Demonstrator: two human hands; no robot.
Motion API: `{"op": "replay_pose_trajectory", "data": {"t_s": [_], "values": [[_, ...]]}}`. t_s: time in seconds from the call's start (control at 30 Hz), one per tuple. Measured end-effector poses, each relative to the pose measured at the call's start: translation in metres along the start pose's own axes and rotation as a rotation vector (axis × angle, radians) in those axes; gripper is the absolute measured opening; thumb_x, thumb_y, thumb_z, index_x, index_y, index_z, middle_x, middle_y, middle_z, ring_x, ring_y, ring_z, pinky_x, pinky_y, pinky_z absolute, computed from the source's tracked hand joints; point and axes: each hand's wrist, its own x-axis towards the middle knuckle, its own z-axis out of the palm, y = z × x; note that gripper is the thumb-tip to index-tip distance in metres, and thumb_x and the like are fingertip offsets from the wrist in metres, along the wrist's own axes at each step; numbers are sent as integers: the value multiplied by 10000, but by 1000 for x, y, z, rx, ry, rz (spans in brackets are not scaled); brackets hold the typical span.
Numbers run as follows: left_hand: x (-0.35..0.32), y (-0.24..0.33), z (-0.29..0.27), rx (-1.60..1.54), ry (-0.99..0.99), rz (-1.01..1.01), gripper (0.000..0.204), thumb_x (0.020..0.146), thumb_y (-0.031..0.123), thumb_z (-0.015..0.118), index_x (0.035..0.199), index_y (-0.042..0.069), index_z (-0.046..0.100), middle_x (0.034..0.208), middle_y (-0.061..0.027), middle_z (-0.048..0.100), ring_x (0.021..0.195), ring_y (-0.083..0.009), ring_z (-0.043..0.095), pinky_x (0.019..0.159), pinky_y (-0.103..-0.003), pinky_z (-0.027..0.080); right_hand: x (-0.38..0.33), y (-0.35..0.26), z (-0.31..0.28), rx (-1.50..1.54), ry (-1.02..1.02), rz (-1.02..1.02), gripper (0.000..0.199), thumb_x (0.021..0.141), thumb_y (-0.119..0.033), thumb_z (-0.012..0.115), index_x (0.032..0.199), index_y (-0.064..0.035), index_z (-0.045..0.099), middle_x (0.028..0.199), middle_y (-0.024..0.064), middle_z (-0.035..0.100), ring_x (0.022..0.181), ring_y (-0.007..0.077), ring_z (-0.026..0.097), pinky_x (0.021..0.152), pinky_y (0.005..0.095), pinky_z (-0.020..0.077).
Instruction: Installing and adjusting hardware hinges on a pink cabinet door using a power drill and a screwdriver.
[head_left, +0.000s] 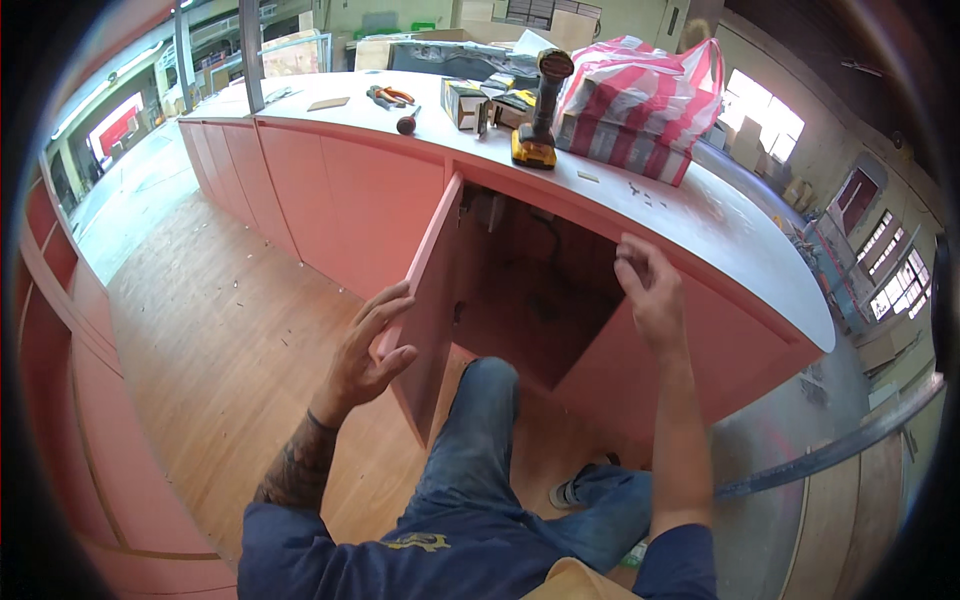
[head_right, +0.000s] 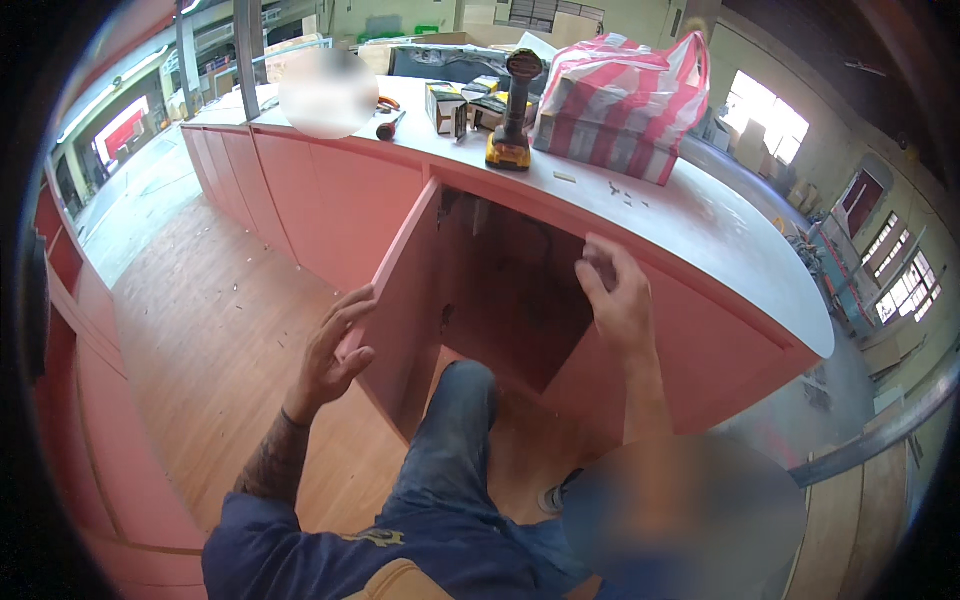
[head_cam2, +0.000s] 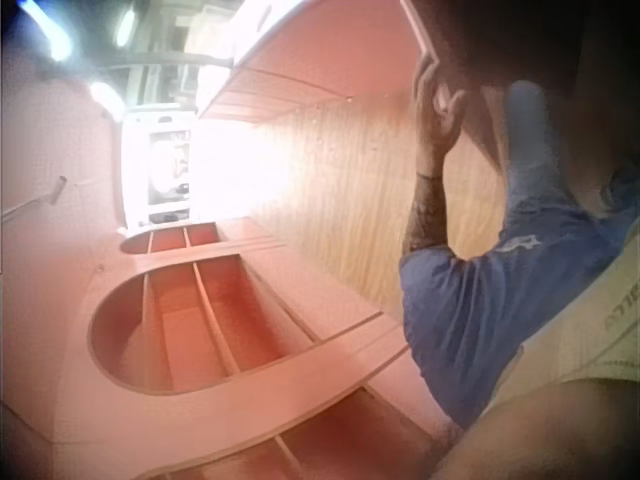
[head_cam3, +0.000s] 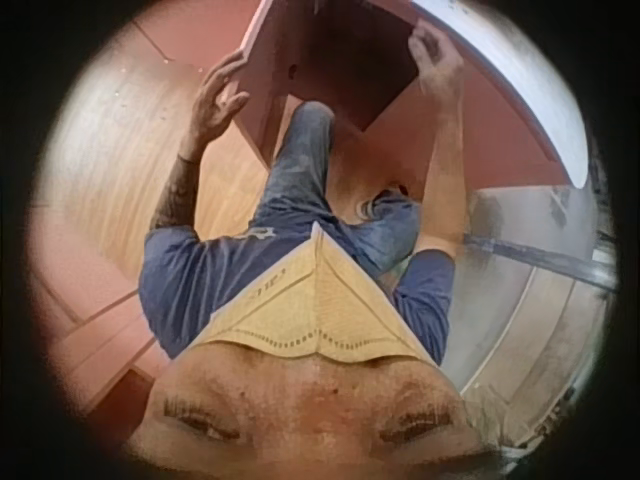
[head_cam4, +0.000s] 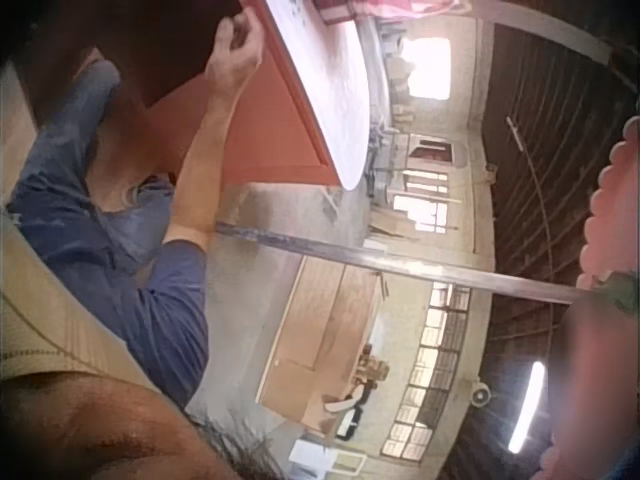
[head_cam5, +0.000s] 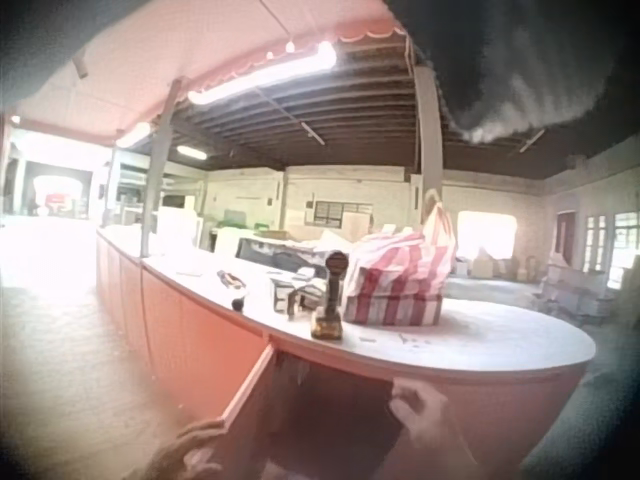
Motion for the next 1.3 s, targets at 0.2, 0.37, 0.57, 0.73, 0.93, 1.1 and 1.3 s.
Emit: {"op": "replay_pose_trajectory", "data": {"t_s": [0.2,0.37,0.57,0.73,0.93,1.1,1.3], "values": [[-9,-37,12,-381,410,-168,527,981,310,587,1375,-40,604,1482,-226,557,1427,-345,478,1195,-470,343,174,13,57,-326,143,-134,776,876,-373,792,1457,32,474,1324,267,617,1245,364,613,1059,440,483],[-14,-61,-8,-357,465,-197,544,964,325,599,1346,-61,616,1457,-234,577,1412,-349,494,1198,-476,346,252,14,133,-221,128,-6,868,822,-439,814,1418,86,464,1334,297,607,1259,380,610,1064,435,475],[-23,-77,-22,-379,470,-270,478,963,219,521,1323,-79,623,1430,-232,597,1377,-337,530,1193,-451,364,318,65,193,220,-5,336,159,895,-197,623,967,-78,548,697,21,567,512,154,615,383,356,493],[-13,-72,-22,-415,435,-216,475,942,226,549,1323,-43,637,1424,-212,611,1385,-316,527,1189,-440,371,322,73,151,390,80,162,131,918,-108,677,855,-115,563,667,-4,552,506,114,541,448,301,453],[-30,-78,-38,-457,430,-208,507,943,288,580,1326,-38,640,1433,-221,604,1384,-319,530,1181,-441,381,190,12,115,765,111,151,191,960,-264,766,1044,-122,669,744,-55,545,641,37,520,601,243,441],[-11,-95,-39,-447,413,-223,500,949,295,577,1305,-49,649,1402,-220,629,1329,-316,578,1143,-416,429,68,29,91,740,-25,211,369,1029,-170,646,1366,-28,594,773,-45,505,686,39,498,649,230,454],[-12,-84,-46,-317,442,-269,511,944,276,527,1296,-82,623,1390,-249,624,1295,-322,597,1127,-410,441,-8,123,143,696,-114,457,396,930,-58,749,1306,-16,632,923,-7,654,701,56,592,656,238,502]]}}
